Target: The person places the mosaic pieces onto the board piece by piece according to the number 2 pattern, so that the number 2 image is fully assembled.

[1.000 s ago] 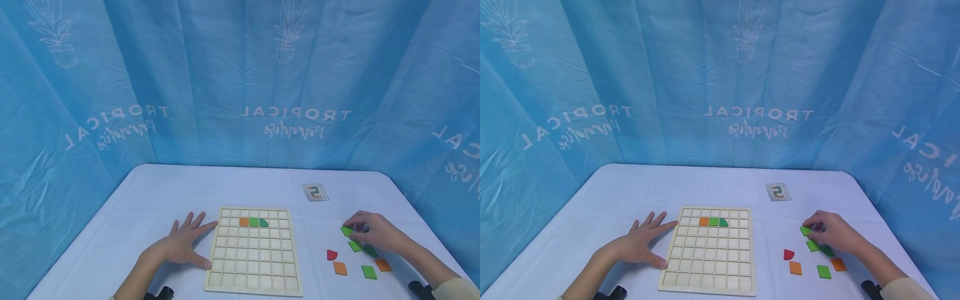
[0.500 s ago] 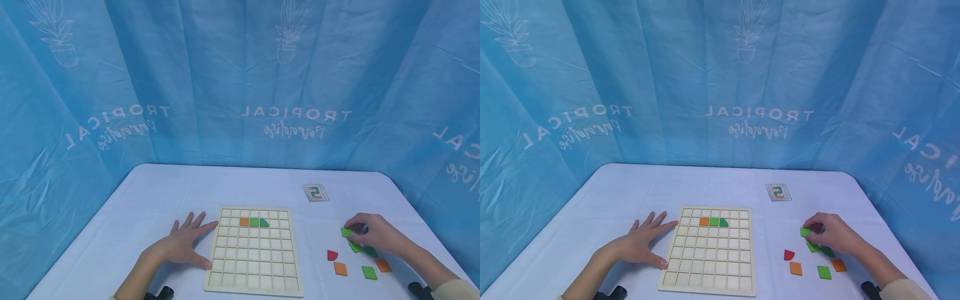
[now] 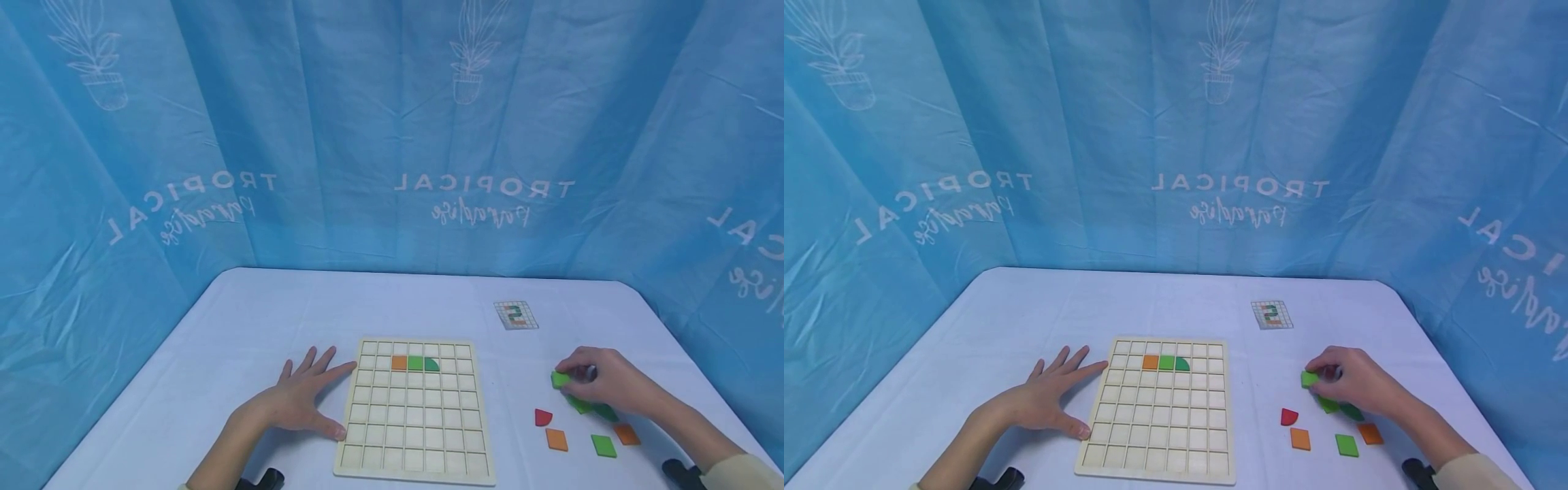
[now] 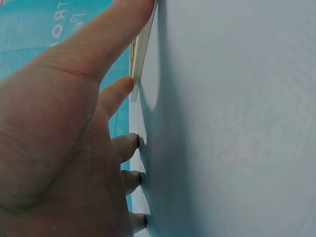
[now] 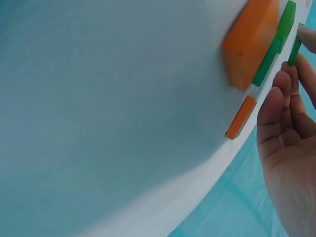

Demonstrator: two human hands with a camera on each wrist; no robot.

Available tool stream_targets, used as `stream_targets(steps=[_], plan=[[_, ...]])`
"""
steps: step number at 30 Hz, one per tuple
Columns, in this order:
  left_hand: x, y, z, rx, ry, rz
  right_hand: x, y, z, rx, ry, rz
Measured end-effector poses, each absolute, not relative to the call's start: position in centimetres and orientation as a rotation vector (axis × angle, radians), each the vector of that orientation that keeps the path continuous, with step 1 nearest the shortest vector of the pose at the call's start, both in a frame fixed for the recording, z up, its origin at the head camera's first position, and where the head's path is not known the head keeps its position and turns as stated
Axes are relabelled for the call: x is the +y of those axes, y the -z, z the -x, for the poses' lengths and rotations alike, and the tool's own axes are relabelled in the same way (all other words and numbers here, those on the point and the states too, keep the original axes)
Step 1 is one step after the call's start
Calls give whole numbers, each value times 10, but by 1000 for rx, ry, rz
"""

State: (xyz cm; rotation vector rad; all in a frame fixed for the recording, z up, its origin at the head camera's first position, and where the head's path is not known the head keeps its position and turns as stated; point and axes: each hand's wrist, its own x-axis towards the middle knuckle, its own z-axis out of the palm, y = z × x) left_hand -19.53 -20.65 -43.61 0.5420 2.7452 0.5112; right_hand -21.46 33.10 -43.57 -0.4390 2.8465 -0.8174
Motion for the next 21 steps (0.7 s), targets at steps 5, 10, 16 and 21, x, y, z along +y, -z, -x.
stream_targets(steps=[5,10,16,21], plan=[[-207,435,195,2743,-531,-544,327,431,217,2864,851,479],[-208,434,195,2737,-544,-544,319,429,220,2879,880,497],[-207,436,196,2726,-532,-515,308,429,221,2844,946,557],[-206,436,197,2731,-526,-505,300,429,222,2828,964,598]])
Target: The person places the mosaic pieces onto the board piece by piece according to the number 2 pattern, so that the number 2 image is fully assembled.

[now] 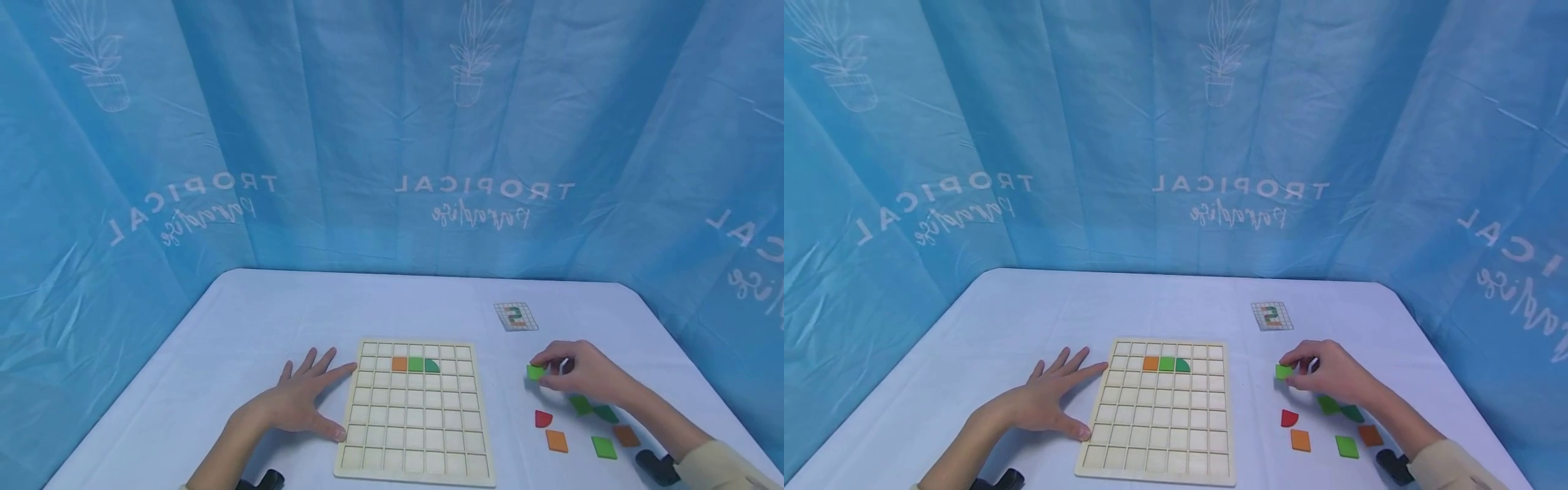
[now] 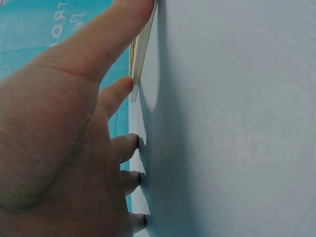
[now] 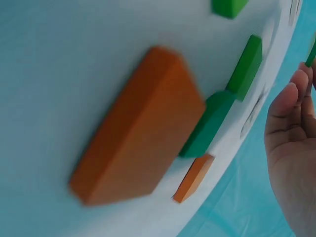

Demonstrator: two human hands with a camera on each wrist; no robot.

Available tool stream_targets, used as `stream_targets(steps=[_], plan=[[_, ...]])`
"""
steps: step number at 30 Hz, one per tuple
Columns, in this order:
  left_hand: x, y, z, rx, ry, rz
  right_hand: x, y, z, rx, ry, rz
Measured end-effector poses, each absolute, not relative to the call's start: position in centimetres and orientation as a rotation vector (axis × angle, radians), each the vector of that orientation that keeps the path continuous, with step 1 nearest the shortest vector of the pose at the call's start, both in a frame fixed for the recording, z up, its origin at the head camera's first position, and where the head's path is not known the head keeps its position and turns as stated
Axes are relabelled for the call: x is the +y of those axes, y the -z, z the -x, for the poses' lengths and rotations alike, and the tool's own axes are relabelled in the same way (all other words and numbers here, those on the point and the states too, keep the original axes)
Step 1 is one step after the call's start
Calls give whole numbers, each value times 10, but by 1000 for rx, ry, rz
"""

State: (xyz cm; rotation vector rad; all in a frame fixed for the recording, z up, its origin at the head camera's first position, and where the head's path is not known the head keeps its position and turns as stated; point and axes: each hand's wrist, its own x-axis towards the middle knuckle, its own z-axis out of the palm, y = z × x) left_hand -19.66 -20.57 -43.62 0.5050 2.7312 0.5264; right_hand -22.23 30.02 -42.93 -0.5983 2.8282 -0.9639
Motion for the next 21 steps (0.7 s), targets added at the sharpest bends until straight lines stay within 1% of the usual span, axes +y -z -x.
stream_targets(steps=[9,21], plan=[[-208,436,197,2734,-526,-538,283,427,227,2778,999,593],[-208,436,196,2731,-526,-530,250,432,236,2681,1100,752]])
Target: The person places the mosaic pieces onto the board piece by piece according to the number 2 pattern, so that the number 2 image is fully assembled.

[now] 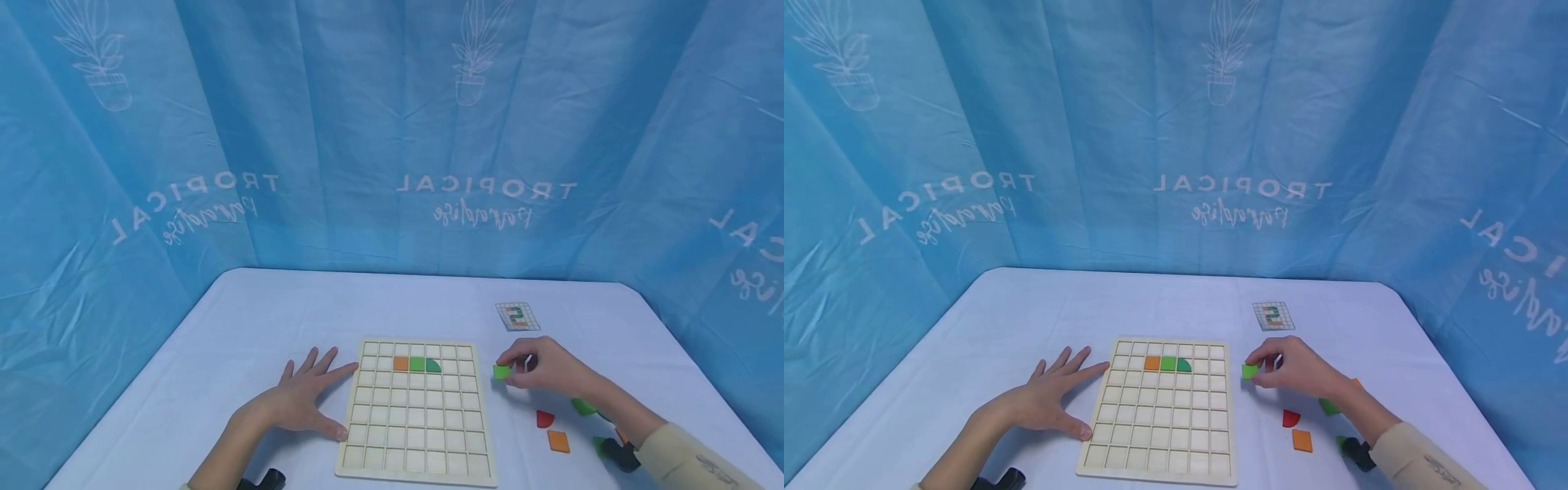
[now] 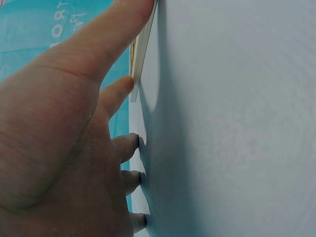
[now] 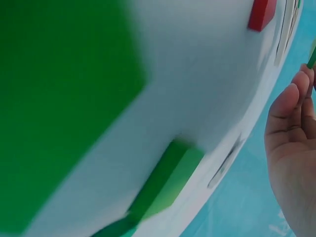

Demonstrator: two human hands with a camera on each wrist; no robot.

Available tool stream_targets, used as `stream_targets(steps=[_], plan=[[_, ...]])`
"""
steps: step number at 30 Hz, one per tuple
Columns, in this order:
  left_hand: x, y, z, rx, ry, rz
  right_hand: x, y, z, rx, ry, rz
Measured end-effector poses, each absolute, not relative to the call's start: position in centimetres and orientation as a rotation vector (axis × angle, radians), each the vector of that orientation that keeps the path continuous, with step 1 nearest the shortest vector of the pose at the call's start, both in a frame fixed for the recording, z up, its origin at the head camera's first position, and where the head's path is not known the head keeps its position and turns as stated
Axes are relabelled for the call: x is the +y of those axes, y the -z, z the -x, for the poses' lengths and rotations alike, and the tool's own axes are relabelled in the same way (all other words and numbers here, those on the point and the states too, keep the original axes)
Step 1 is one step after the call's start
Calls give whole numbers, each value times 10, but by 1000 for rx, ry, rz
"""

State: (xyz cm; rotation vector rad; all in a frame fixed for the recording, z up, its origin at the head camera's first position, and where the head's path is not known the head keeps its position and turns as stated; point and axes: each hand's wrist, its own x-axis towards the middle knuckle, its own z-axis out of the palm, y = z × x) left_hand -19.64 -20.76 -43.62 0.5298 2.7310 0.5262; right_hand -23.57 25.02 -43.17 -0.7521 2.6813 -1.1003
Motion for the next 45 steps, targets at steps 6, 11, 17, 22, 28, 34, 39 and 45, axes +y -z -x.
stream_targets(steps=[6,11,17,22,28,34,39,45], plan=[[-206,434,196,2738,-521,-536,234,431,237,2651,1114,780],[-205,432,195,2742,-517,-541,221,430,238,2641,1100,797],[-204,431,195,2741,-506,-533,209,429,241,2621,1103,857],[-204,432,196,2740,-496,-509,193,428,244,2611,1106,923],[-204,434,197,2733,-506,-496,177,425,246,2586,1098,953],[-205,436,197,2741,-504,-504,168,425,247,2565,1098,963],[-206,436,196,2741,-507,-518,158,426,247,2559,1079,962],[-206,437,196,2746,-501,-513,150,430,248,2550,1048,954]])
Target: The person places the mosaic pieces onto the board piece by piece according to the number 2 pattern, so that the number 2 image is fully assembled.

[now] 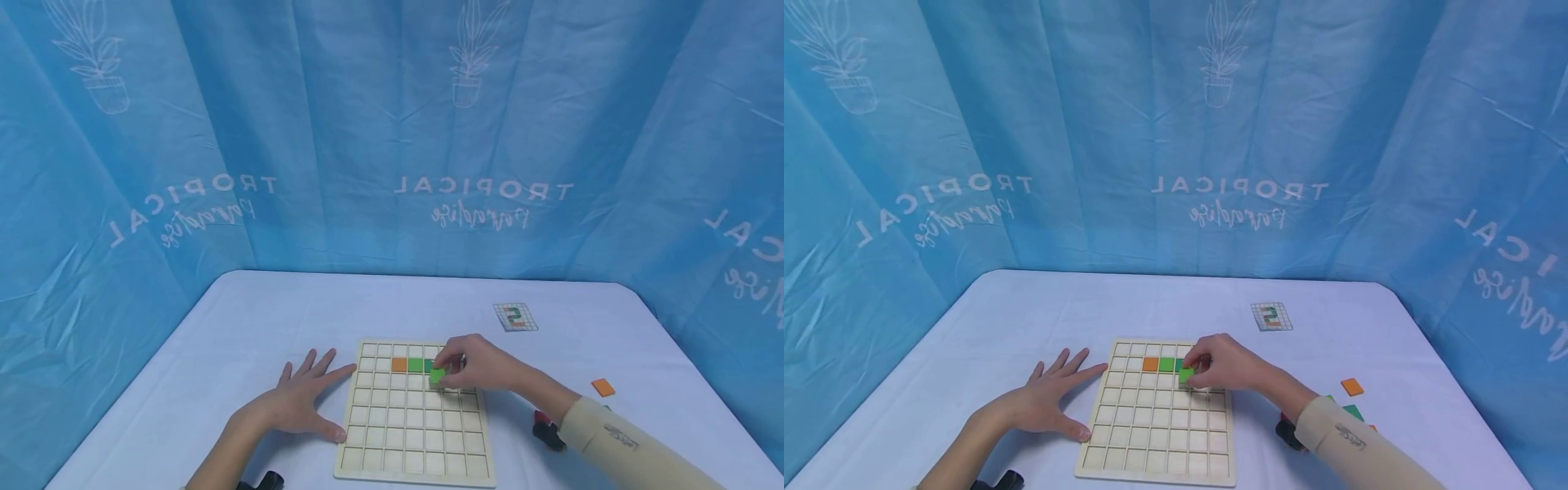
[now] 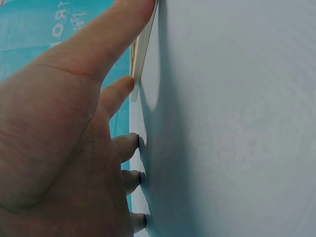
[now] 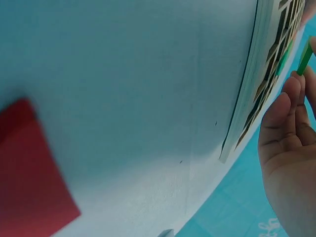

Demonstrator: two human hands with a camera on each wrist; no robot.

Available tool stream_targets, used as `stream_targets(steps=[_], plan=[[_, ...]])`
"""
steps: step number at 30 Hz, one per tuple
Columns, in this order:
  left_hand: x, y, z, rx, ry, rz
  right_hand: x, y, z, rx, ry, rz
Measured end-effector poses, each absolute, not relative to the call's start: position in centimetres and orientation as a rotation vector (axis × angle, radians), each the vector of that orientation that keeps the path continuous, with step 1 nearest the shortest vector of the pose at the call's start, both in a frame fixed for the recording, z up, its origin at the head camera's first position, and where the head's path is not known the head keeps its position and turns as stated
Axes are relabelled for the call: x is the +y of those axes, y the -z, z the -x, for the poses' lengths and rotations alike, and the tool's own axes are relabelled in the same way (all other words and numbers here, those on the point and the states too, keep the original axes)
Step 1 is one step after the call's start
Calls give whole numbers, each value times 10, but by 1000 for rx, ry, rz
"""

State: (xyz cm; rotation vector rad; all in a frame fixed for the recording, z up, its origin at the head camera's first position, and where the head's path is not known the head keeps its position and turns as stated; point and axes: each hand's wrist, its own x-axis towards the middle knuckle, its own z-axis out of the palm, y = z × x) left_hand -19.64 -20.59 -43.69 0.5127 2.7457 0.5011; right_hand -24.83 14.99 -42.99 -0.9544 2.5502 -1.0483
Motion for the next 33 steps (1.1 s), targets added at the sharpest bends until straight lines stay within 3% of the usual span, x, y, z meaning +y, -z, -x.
stream_targets(steps=[33], plan=[[-206,437,195,2749,-513,-508,136,433,248,2618,847,1055]])
